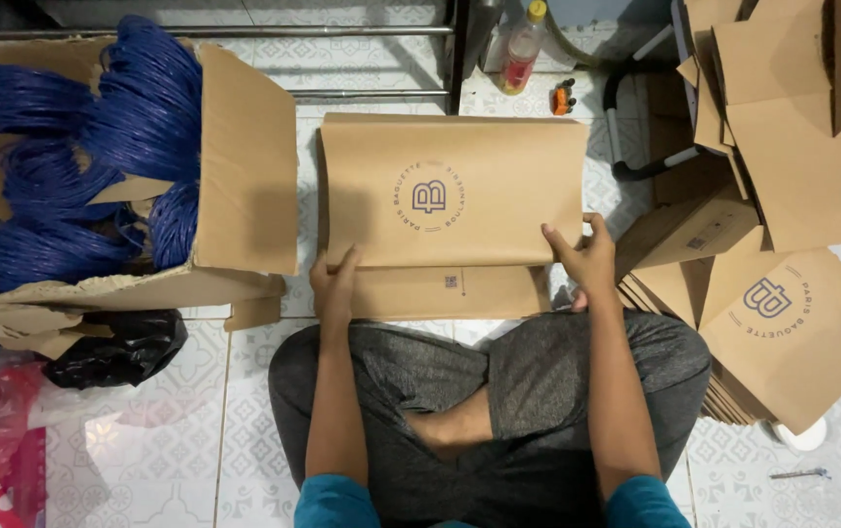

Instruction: The person folds flat paper bags into upright pouches by hand. They pick each bag, crease the bottom and side panels, and set the finished bag aside. The process is repeated for multiple bags.

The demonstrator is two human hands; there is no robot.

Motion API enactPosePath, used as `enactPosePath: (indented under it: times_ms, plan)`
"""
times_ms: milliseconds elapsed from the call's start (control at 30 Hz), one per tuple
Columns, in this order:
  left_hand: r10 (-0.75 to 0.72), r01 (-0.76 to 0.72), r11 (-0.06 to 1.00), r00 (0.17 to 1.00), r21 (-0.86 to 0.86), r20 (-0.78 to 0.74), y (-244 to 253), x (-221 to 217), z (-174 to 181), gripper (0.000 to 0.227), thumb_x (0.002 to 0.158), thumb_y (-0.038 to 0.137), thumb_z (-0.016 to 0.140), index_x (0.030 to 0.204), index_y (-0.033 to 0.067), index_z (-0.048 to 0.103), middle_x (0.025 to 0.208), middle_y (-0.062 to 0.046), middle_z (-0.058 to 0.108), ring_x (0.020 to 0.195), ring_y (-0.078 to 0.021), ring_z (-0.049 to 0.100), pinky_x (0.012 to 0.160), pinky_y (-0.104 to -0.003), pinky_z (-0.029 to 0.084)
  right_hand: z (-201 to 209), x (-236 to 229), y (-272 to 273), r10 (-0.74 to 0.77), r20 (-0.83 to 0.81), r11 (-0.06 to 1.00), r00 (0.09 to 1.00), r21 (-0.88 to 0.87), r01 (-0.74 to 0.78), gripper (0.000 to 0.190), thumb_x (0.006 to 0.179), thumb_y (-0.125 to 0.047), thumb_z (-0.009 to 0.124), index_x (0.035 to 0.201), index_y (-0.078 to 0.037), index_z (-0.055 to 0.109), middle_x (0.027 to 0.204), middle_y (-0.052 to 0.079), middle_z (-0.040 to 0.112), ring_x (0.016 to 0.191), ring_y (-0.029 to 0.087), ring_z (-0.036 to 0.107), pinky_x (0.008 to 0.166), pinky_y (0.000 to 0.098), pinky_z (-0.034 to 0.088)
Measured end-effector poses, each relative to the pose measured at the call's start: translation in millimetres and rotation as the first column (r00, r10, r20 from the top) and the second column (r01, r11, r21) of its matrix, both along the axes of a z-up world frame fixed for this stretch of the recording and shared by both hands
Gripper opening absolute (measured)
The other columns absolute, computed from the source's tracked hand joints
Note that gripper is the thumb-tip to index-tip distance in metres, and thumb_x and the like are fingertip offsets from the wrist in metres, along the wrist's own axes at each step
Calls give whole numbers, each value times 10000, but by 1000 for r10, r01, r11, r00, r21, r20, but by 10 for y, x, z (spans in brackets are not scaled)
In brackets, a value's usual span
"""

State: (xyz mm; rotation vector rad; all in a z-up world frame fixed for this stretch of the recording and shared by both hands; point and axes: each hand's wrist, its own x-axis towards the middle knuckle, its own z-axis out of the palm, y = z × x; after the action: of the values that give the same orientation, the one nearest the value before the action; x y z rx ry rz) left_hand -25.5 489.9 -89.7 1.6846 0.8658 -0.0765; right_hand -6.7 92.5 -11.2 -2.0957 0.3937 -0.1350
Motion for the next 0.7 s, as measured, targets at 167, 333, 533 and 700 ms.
enactPosePath:
  times_ms: [167, 333, 533, 700]
  plan:
    - [-195, 63, 871, 955, 487, 224, -206, -119, 389, 774, 822, 327, 766, 1486, 188, 394, 1480, -134, 479, 1402, -383, 457, 1115, -585, 371, -188, 53, 113, 126, 178, 925, 976, -376, -51, 637, 901, -440, 816, 1359, -137, 494, 1118, 216, 676, 1107, 459, 645, 959, 567, 487]
    - [-702, 54, 500, 610, 864, 368, -391, -114, 325, 386, 910, 47, 607, 1272, 132, 708, 1236, -179, 592, 1175, -437, 588, 1005, -581, 462, -329, 65, 338, 459, 394, 735, 796, -672, -91, 568, 907, -412, 812, 1317, -56, 647, 1410, 361, 446, 1371, 618, 353, 1136, 667, 305]
    - [-888, 389, 311, 444, 867, 119, -666, -110, 195, 642, 828, 576, 736, 1334, 189, 660, 1491, -131, 545, 1431, -385, 448, 1152, -679, 292, -245, -45, 670, 670, -43, 485, 741, -730, -481, 862, 853, -683, 652, 1463, -79, 575, 1667, 225, 310, 1458, 587, 267, 1218, 682, 156]
    - [-924, 313, 133, 383, 940, 3, -747, -71, -75, 371, 912, 432, 695, 1263, 311, 699, 1396, 42, 636, 1348, -197, 558, 1130, -529, 398, -603, 8, 715, 900, 155, 365, 406, -778, -511, 569, 908, -596, 649, 1248, -145, 717, 1258, 93, 730, 1252, 292, 650, 1105, 523, 434]
